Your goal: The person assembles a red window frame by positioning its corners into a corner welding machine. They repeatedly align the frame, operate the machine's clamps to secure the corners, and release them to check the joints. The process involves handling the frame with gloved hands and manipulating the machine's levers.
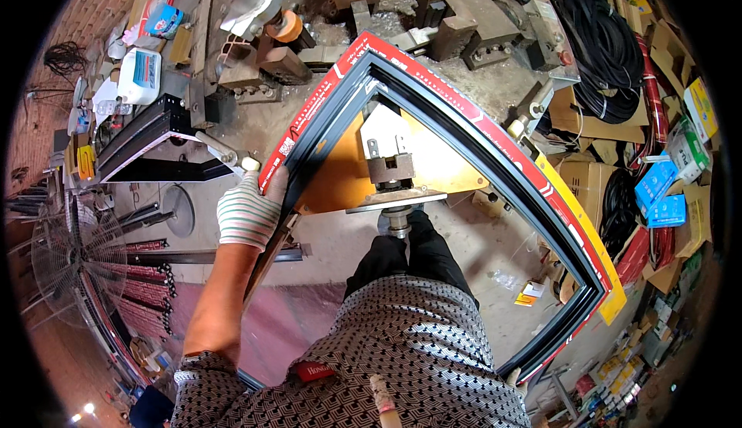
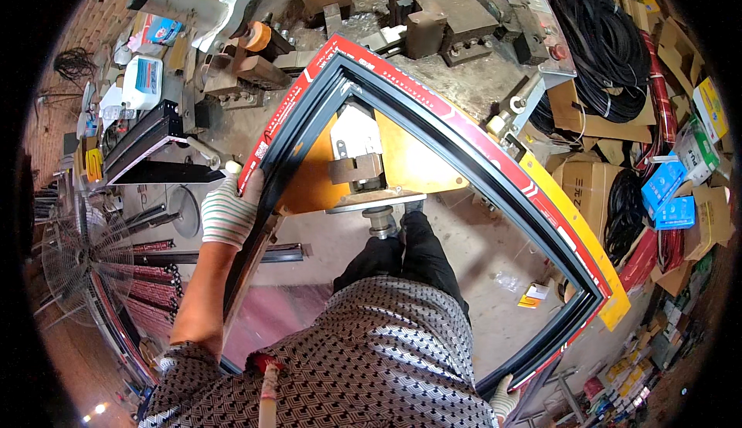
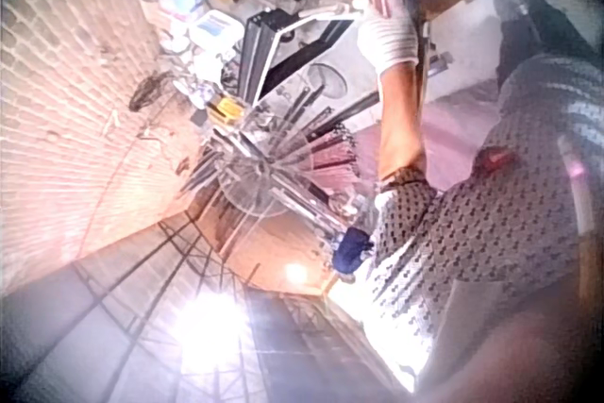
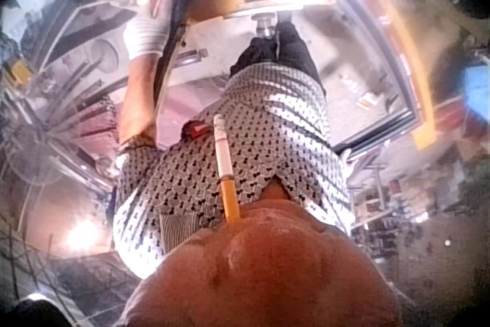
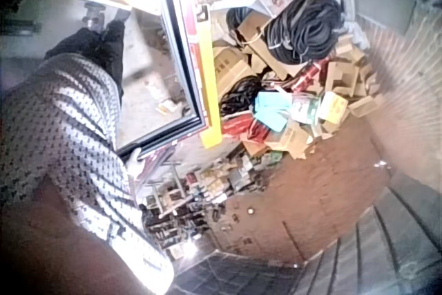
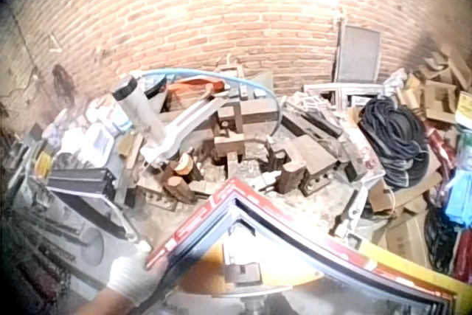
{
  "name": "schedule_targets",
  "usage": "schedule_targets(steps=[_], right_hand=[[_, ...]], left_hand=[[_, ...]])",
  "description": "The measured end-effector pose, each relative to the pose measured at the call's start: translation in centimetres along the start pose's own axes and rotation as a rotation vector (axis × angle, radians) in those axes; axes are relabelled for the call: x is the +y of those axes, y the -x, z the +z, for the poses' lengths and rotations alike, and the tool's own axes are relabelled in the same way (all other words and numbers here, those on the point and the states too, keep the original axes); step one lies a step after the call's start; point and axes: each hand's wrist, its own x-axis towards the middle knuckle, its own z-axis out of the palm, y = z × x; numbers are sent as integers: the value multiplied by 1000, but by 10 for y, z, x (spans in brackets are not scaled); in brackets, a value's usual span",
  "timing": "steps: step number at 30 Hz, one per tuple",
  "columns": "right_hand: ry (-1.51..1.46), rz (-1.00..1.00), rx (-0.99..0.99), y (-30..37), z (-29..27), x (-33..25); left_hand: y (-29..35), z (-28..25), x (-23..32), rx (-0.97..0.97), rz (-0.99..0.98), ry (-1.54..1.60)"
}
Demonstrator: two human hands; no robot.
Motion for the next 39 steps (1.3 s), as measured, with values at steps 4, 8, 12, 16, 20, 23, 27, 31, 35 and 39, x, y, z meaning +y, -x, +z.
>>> schedule_targets(steps=[4,8,12,16,20,23,27,31,35,39], right_hand=[[-80,-34,-1,-30,6,38],[-148,25,1,-49,2,43],[-49,59,-85,-29,-13,-12],[-157,49,-59,-57,-12,15],[-278,117,-111,-22,-18,-50],[-231,81,-180,-38,-23,-42],[-199,23,-163,-73,-17,1],[715,-115,-340,-46,-54,-100],[1122,-270,-224,-48,-59,-214],[874,-456,56,-48,-42,-292]], left_hand=[[2,3,3,25,5,16],[0,7,1,47,26,33],[-2,7,4,32,1,53],[2,8,5,23,-7,66],[2,10,12,9,-15,86],[7,8,10,10,-41,27],[8,10,5,40,-23,58],[4,10,12,58,-39,46],[-18,55,-25,83,64,138],[-16,59,-12,101,-75,196]])
